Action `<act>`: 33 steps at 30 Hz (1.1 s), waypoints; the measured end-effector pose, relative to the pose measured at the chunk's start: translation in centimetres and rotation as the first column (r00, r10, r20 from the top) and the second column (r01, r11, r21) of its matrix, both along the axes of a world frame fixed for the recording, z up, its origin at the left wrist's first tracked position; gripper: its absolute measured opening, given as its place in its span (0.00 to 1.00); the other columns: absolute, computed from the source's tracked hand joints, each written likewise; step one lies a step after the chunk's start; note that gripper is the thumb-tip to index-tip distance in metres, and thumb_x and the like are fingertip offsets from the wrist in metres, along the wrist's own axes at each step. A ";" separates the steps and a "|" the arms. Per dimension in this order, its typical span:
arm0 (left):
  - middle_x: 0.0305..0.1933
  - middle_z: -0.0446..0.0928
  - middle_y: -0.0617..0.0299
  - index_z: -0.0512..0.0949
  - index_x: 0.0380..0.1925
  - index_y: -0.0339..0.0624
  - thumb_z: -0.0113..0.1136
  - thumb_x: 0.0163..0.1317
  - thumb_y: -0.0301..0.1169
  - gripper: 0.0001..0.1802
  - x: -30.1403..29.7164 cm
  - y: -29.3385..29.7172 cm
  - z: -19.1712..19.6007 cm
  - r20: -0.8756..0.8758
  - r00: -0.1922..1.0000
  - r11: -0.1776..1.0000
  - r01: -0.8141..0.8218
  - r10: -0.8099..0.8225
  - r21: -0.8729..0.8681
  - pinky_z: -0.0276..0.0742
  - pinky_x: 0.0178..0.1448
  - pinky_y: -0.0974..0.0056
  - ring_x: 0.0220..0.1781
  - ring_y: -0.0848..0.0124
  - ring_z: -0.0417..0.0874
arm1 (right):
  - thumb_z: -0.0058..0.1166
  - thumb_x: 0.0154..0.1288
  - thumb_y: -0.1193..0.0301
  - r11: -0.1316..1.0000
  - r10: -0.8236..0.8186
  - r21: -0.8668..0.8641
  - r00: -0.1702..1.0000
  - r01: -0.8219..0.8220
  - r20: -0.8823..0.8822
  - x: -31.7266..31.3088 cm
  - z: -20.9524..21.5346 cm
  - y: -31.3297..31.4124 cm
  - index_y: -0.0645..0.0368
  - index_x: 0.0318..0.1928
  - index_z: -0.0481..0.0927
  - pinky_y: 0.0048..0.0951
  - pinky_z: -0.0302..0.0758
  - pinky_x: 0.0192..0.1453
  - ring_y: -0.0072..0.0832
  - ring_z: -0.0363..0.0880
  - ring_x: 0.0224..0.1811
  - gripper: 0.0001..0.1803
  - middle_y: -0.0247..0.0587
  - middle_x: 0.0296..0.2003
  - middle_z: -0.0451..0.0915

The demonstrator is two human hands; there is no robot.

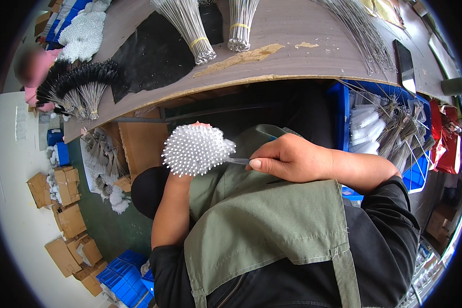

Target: The person assembles and trims bunches of bristles to create round brush heads at a factory workstation, using cutters and pliers to shape the bristles around metal rods.

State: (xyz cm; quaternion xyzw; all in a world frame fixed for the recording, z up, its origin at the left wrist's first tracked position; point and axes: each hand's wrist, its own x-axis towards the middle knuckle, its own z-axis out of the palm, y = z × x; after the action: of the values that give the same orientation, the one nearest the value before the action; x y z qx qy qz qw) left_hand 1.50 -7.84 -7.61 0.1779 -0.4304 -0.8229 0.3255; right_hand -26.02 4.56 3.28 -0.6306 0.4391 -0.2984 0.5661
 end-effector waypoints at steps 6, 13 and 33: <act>0.58 0.71 0.54 0.67 0.56 0.40 0.47 0.68 0.37 0.20 0.2 -0.3 0.3 0.369 0.928 0.977 0.023 0.058 -0.213 0.61 0.70 0.54 0.63 0.61 0.69 | 0.50 0.69 0.61 1.000 0.011 -0.024 1.000 -0.012 -0.015 -0.1 -0.3 -0.3 0.63 0.41 0.82 0.30 0.77 0.40 0.36 0.82 0.35 0.17 0.49 0.32 0.82; 0.59 0.70 0.55 0.66 0.56 0.39 0.48 0.67 0.40 0.22 0.6 -0.3 -1.2 0.017 1.000 1.000 0.018 -0.018 -0.007 0.59 0.71 0.58 0.63 0.64 0.68 | 0.50 0.69 0.61 1.000 -0.009 -0.027 1.000 0.009 -0.017 -0.2 -0.3 0.0 0.64 0.41 0.82 0.31 0.77 0.39 0.37 0.83 0.35 0.17 0.49 0.32 0.82; 0.48 0.76 0.51 0.71 0.47 0.37 0.62 0.56 0.35 0.21 -0.9 0.6 1.2 0.170 0.972 0.975 -0.187 0.164 0.123 0.68 0.63 0.56 0.54 0.60 0.76 | 0.47 0.70 0.59 0.998 -0.003 -0.057 0.999 0.005 0.042 -0.2 -0.7 -0.2 0.64 0.38 0.82 0.34 0.76 0.40 0.42 0.81 0.34 0.20 0.52 0.29 0.81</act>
State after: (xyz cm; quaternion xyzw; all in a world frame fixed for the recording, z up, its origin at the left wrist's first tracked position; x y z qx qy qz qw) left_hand 0.57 -7.27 -6.37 0.3025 -0.3796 -0.8018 0.3486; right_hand -26.19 4.35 2.55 -0.6392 0.4198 -0.3250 0.5565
